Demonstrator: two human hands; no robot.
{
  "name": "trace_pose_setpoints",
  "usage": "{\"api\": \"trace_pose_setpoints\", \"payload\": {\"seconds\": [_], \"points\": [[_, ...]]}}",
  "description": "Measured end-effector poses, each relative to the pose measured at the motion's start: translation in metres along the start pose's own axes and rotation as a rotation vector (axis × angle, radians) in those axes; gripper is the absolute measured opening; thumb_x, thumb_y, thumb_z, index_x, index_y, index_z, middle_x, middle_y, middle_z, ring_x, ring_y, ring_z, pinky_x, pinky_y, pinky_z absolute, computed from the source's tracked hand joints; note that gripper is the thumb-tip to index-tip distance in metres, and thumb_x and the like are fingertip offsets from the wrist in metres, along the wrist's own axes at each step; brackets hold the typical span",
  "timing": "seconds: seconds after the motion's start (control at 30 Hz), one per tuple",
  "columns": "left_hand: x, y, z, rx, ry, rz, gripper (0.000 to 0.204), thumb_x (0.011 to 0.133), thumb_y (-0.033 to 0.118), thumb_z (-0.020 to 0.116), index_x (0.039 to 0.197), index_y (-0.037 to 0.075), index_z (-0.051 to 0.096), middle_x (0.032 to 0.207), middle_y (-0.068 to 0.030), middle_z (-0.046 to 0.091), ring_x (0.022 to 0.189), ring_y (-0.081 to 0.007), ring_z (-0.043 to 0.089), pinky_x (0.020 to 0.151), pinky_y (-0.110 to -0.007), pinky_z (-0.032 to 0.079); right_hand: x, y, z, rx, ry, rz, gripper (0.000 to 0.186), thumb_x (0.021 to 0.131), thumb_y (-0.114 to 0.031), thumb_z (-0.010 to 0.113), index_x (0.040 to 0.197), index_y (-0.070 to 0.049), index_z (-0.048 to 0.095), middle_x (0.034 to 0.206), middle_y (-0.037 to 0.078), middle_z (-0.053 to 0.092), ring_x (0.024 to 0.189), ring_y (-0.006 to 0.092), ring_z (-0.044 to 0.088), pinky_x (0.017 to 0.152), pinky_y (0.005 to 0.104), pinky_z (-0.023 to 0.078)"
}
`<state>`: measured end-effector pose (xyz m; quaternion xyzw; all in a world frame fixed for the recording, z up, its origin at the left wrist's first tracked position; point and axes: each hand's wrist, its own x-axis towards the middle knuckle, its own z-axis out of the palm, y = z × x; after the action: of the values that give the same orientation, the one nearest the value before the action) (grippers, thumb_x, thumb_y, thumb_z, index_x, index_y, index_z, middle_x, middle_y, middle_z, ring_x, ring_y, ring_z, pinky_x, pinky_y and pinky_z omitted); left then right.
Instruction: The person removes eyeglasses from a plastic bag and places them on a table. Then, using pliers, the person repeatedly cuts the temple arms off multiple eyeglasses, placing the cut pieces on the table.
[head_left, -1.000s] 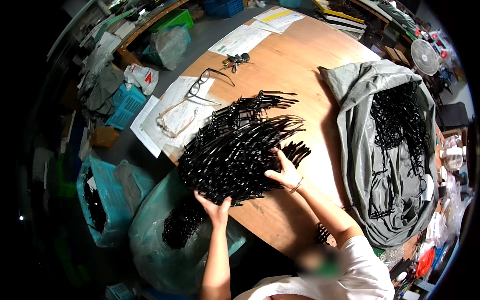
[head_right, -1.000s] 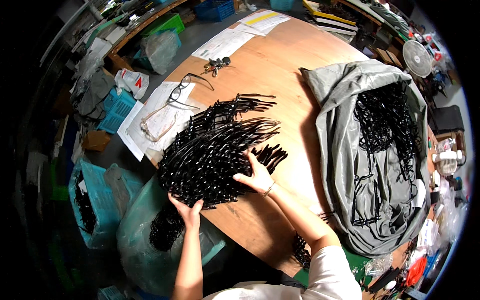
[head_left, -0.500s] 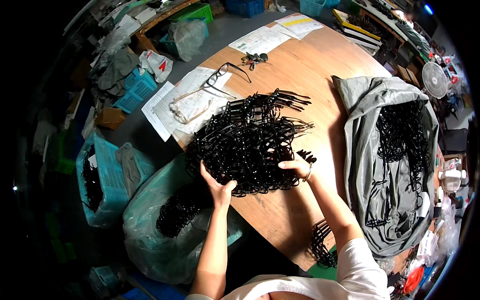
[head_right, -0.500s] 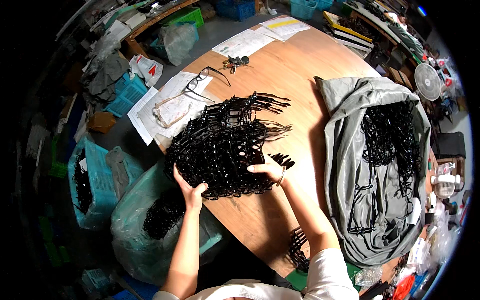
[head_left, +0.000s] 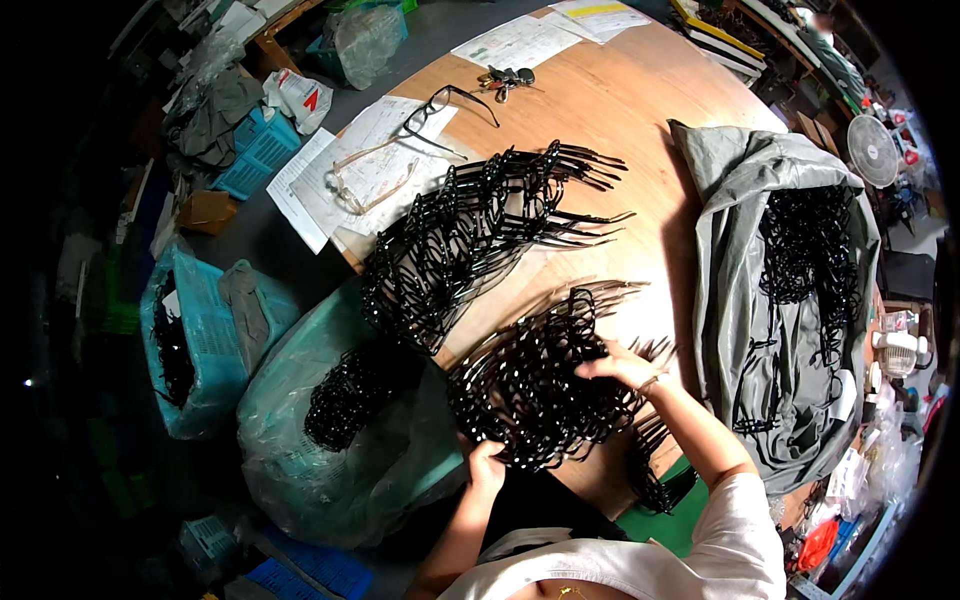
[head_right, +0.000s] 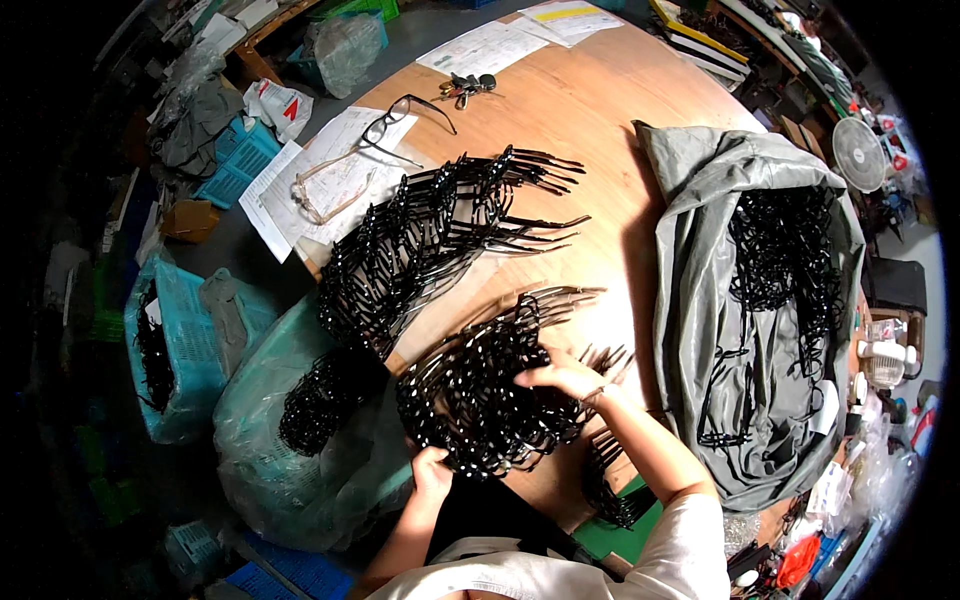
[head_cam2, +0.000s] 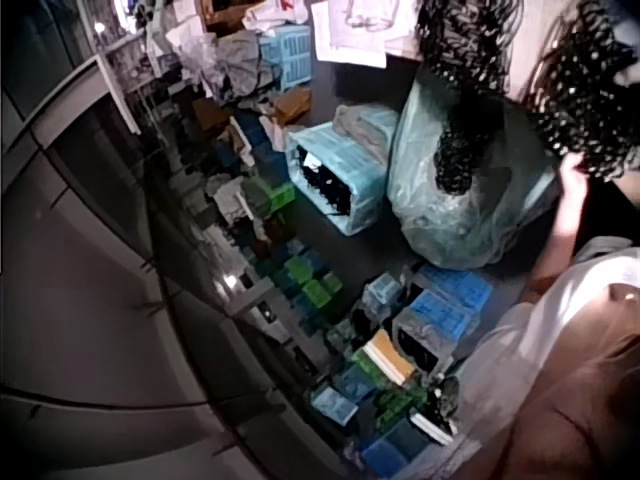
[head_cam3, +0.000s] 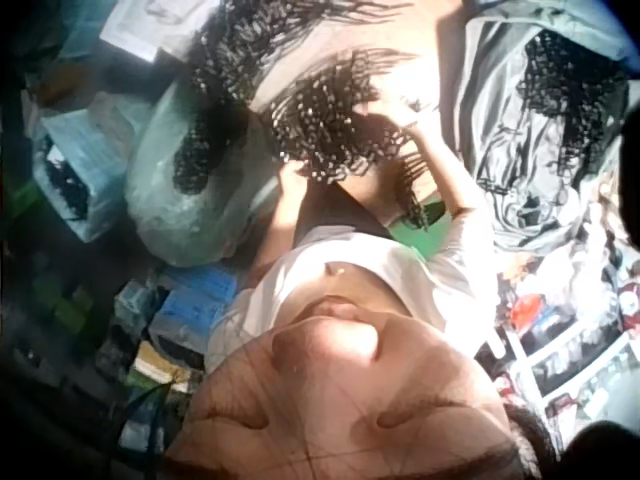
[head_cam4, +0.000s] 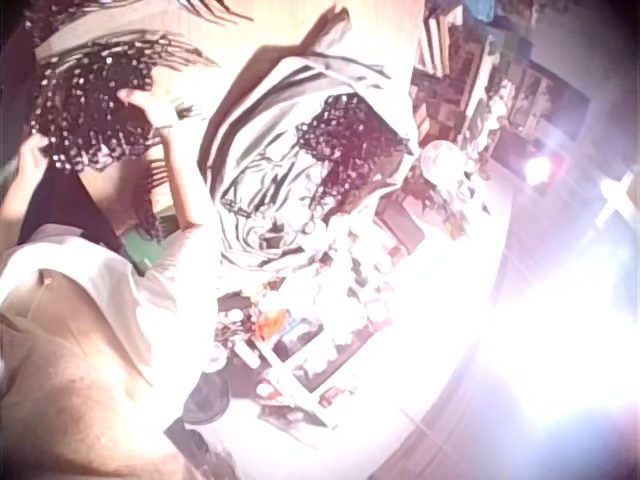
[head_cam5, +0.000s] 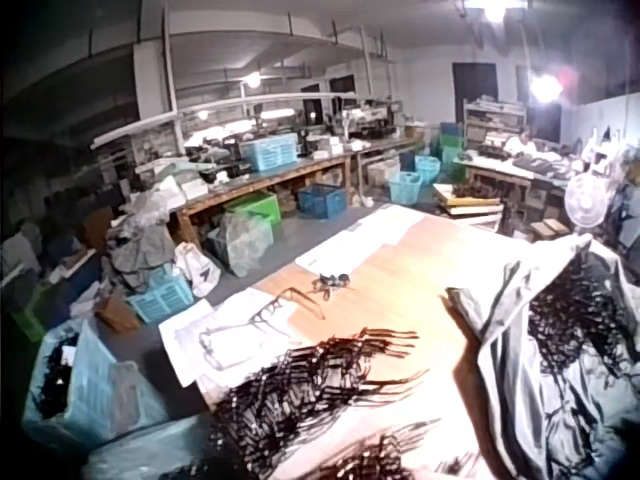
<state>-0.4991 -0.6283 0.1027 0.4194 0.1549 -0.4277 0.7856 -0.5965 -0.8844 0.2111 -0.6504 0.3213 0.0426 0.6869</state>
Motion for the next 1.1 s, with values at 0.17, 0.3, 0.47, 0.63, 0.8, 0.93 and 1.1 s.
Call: {"api": "trace_pose_setpoints", "payload": {"seconds": [0.17,0.3,0.47,0.63,0.8,0.93,1.1], "points": [[0.010,0.036,-0.011,0.189,-0.131,-0.290,0.057,0.060,-0.004,0.049,0.116,0.005,0.040,0.107,-0.0082,0.052,0.097,-0.0234,0.050,0.080,-0.038,0.044,0.006,-0.008,-0.017,0.088,-0.139,0.154,0.072,0.067,-0.035,0.072,0.117,0.004,0.039,0.106,0.010,0.053,0.096,0.0184,0.050,0.086,0.0290,0.039],[-0.004,0.110,0.003,0.686,0.148,-0.303,0.056,0.070,0.009,0.063,0.119,0.016,0.035,0.103,-0.0024,0.050,0.097,-0.0207,0.049,0.073,-0.042,0.046,0.025,-0.040,-0.061,-0.687,-0.054,-0.011,0.058,0.068,-0.048,0.066,0.091,0.005,0.055,0.084,0.016,0.059,0.076,0.0193,0.056,0.069,0.0310,0.046],[0.061,0.179,0.024,0.827,0.185,0.071,0.086,0.074,0.052,0.056,0.135,0.011,0.011,0.140,-0.0108,0.014,0.126,-0.0321,0.017,0.098,-0.047,0.020,0.153,-0.062,-0.108,-0.513,0.505,-0.030,0.075,0.071,-0.068,0.044,0.079,0.005,0.062,0.075,0.020,0.061,0.072,0.0209,0.058,0.065,0.0317,0.046],[0.152,0.176,0.067,0.923,0.154,0.016,0.121,0.060,0.070,0.056,0.131,0.004,-0.018,0.141,-0.0101,-0.015,0.130,-0.0263,-0.008,0.100,-0.054,0.002,0.219,-0.095,-0.018,-0.358,0.453,-0.011,0.084,0.064,-0.073,0.046,0.083,0.007,0.060,0.080,0.019,0.062,0.077,0.0303,0.060,0.067,0.0340,0.046],[0.186,0.180,0.098,0.977,0.093,0.440,0.084,0.066,0.036,0.071,0.126,-0.004,0.028,0.122,-0.0128,0.042,0.108,-0.0223,0.043,0.091,-0.032,0.035,0.233,-0.095,0.057,-0.469,0.478,-0.081,0.071,0.058,-0.055,0.065,0.082,0.011,0.059,0.082,0.025,0.060,0.082,0.0331,0.059,0.075,0.0359,0.045],[0.161,0.187,0.107,0.912,0.006,0.326,0.086,0.064,0.027,0.073,0.126,-0.006,0.023,0.117,-0.0163,0.045,0.106,-0.0229,0.046,0.090,-0.033,0.037,0.229,-0.076,0.024,-0.079,0.043,-0.177,0.047,0.061,-0.036,0.067,0.090,0.001,0.061,0.084,0.011,0.062,0.076,0.0202,0.058,0.072,0.0285,0.046],[0.149,0.163,0.068,0.652,0.102,0.349,0.073,0.059,0.003,0.069,0.119,0.001,0.028,0.107,-0.0113,0.049,0.098,-0.0229,0.050,0.084,-0.035,0.042,0.189,-0.083,0.042,-0.167,-0.192,-0.154,0.048,0.061,-0.031,0.067,0.098,-0.001,0.060,0.094,0.011,0.061,0.086,0.0208,0.056,0.080,0.0300,0.043]]}}
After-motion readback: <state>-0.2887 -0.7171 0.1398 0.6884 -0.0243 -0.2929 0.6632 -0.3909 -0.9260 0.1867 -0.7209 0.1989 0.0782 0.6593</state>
